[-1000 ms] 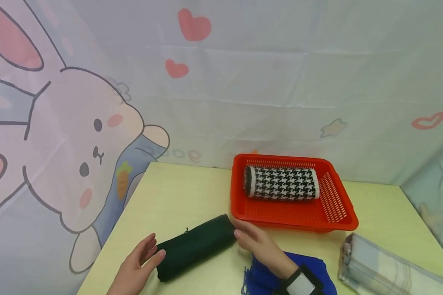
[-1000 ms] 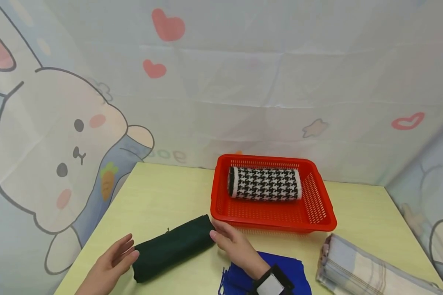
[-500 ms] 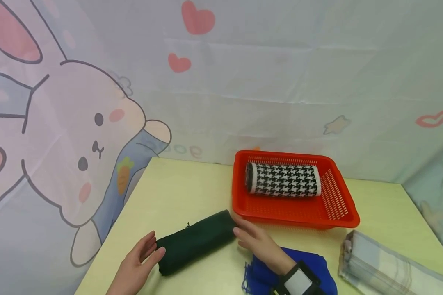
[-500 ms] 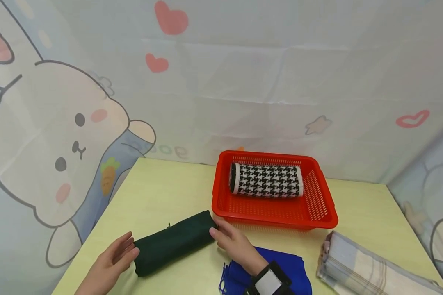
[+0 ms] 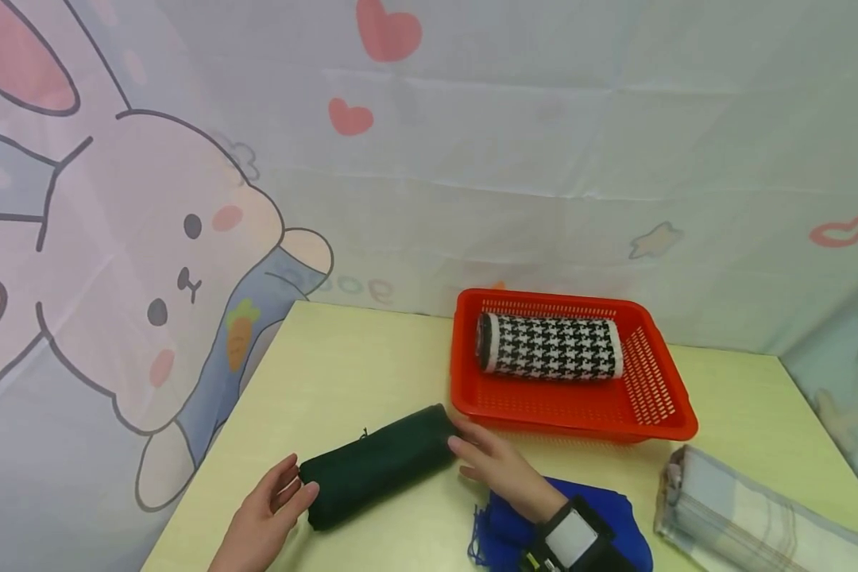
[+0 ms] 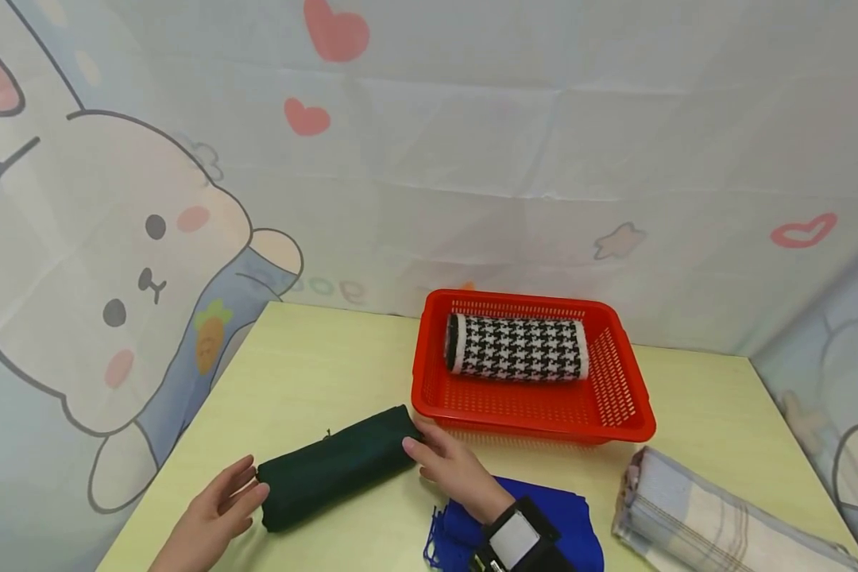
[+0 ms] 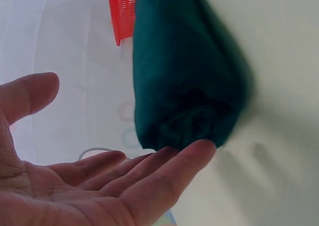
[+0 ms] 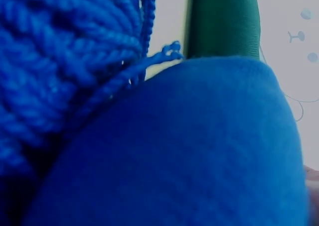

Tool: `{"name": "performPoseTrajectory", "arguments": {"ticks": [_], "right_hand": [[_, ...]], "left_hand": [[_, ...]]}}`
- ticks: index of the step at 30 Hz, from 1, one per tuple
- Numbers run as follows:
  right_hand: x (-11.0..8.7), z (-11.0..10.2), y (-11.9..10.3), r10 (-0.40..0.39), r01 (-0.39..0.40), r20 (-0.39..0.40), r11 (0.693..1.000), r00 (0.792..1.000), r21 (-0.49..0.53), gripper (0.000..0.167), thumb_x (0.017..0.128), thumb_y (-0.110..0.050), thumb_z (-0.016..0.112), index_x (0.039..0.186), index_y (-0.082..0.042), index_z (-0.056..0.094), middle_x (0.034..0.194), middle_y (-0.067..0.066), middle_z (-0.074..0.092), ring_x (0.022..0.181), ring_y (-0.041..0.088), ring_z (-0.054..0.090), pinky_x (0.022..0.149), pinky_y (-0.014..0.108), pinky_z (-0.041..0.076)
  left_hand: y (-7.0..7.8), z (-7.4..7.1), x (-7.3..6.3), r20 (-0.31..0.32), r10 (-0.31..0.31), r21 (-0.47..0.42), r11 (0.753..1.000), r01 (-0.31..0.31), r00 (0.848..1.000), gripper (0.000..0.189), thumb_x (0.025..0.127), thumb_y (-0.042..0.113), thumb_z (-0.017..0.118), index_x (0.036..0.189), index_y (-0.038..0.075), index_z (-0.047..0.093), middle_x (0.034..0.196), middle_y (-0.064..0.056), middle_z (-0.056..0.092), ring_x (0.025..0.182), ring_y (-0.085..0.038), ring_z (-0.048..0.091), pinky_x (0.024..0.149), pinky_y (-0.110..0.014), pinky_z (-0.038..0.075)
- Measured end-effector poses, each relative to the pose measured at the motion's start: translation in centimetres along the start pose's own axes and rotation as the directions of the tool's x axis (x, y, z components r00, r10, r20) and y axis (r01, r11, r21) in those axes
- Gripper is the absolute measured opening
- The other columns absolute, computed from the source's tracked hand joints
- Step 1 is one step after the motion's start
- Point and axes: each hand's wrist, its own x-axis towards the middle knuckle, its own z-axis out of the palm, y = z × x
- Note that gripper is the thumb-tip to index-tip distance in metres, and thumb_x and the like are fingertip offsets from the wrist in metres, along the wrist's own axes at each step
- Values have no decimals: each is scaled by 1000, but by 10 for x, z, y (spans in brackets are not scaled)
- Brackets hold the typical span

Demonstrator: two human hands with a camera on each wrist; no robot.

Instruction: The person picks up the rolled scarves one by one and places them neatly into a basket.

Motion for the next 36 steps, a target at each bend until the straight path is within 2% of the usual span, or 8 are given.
{"name": "performPoseTrajectory", "arguments": {"ticks": [6,12,20,26,36], "right_hand": [[3,-1,0,21,-21,3,999,1000,-33,75,113,-38,55,166,6,26,172,31,22,152,52,37,115,60,44],[7,-2,0,42,-41,18,998,999,-51,79,112,-40,56,165,7,25,172,31,21,152,53,36,114,61,45],[11,-4,-1,72,-70,62,997,995,-34,82,113,-39,54,165,12,17,171,36,16,153,56,31,115,65,41],[15,-4,-2,97,-96,79,995,992,-13,84,113,-38,55,164,15,15,170,39,14,150,58,34,114,65,42],[24,-5,-7,145,-149,125,988,981,24,83,113,-35,54,162,18,12,167,41,20,147,63,35,115,65,42]], "left_hand": [[-6,3,2,6,-32,-71,997,33,999,85,105,41,68,164,-6,30,164,-36,34,146,-52,45,97,-54,60],[-10,6,5,24,-73,-126,989,76,997,86,106,43,67,164,-7,27,164,-39,30,146,-56,42,91,-57,62],[-13,13,9,52,-101,-191,976,109,994,87,106,42,68,165,-6,24,163,-41,29,147,-58,38,88,-56,63],[-16,19,12,37,-125,-200,971,130,991,90,106,43,68,166,-5,22,162,-42,30,147,-58,38,88,-56,63],[-17,27,16,-14,-158,-275,950,148,987,88,107,43,67,167,0,20,162,-41,29,148,-58,34,90,-59,61]]}}
